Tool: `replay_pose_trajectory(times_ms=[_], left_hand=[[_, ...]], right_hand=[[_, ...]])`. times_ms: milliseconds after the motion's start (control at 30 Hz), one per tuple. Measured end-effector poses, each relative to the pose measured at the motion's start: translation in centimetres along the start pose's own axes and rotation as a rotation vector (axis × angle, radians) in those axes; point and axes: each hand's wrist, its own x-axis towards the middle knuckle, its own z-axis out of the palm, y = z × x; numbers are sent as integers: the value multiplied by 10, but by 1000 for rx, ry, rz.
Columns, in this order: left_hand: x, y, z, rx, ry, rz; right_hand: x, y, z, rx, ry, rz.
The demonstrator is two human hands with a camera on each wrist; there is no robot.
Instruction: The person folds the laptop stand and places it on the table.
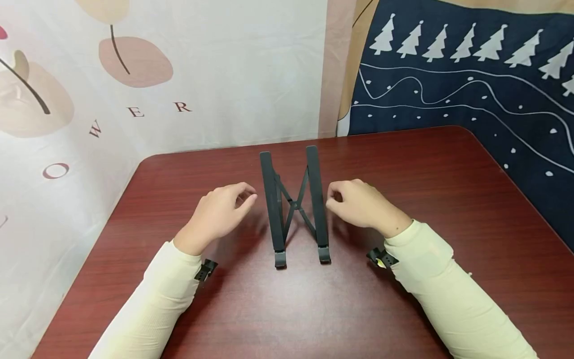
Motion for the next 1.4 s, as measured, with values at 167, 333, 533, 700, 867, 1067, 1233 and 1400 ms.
replay_pose_trajectory(times_ms=[167, 333, 533, 700, 867, 1067, 1233, 1400], left_hand=[[-3, 6, -1, -35, 12, 39], [-6, 9, 1, -44, 9, 61], [-7, 11, 1, -68, -51, 48], [-9, 13, 2, -74, -98, 58], [-11, 12, 5, -65, -105, 88], [-10, 12, 6, -72, -125, 93], [-9, 12, 7, -65, -131, 97], [-7, 12, 8, -67, -136, 103]], right_hand=[[-2, 1, 2, 46, -68, -47], [-5, 1, 3, 78, -121, -60], [-5, 1, 5, 86, -157, -85], [-4, 2, 7, 101, -179, -97], [-2, 1, 8, 104, -191, -114], [-1, 1, 9, 89, -205, -137], [0, 3, 9, 81, -194, -149], [1, 3, 9, 80, -193, -149]])
